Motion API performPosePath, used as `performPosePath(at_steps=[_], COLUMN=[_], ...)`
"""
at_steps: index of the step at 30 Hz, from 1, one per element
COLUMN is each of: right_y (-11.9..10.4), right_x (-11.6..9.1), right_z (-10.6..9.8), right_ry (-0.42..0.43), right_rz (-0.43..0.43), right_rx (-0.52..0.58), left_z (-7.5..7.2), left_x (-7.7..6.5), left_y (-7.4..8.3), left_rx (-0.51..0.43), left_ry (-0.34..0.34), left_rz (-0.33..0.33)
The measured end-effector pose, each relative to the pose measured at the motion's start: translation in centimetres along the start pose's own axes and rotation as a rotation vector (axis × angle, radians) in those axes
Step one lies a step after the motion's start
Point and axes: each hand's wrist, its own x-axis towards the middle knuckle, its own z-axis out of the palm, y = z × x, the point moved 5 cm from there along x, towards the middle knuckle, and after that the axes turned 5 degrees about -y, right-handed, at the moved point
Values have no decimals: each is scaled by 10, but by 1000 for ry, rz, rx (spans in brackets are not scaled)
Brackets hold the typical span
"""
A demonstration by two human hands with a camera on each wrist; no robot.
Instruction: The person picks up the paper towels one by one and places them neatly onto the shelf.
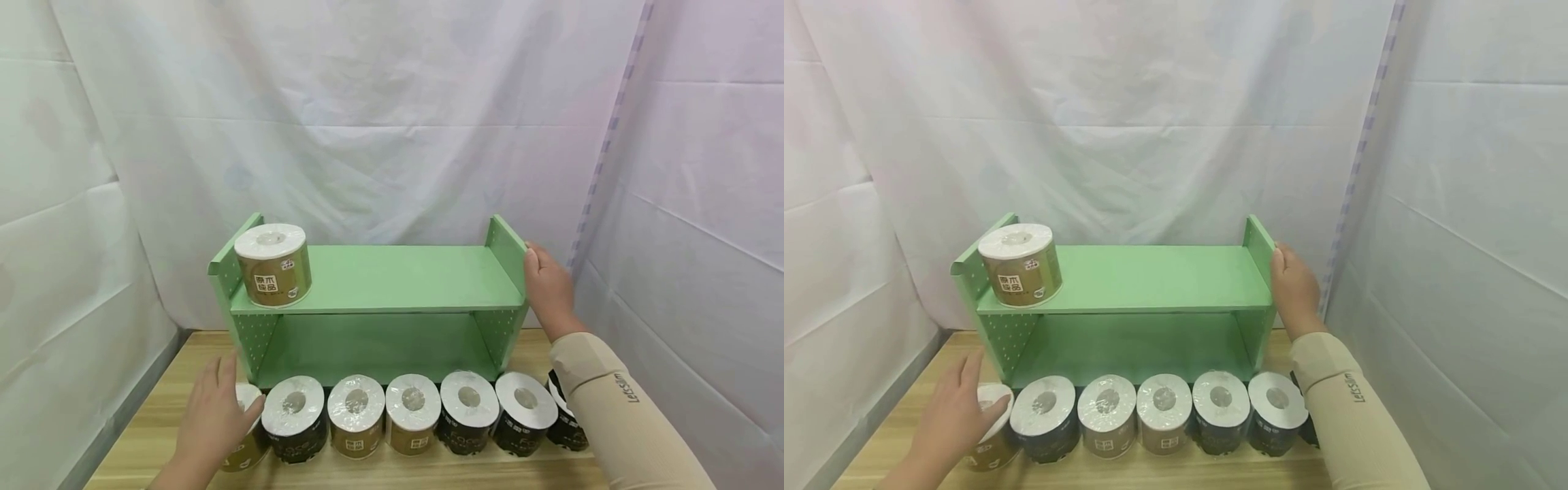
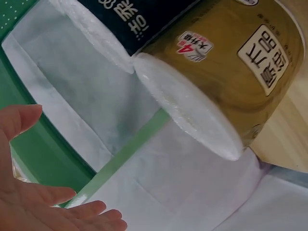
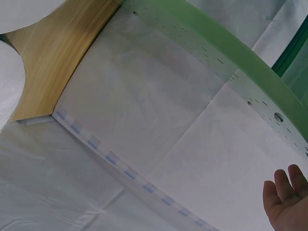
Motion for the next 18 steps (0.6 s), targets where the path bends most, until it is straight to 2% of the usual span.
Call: performPosePath(at_steps=[8,14,18], right_y=[-1,0,1], right_x=[0,0,1], right_z=[1,1,1], right_ry=[-3,6,12], right_rz=[-13,-6,-6], right_rx=[-3,-1,1], left_z=[12,19,25], left_x=[-9,-14,-15], left_y=[-18,-28,-35], left_rx=[-19,-47,-93], left_ry=[-153,-185,-259], left_rz=[-128,-173,-244])
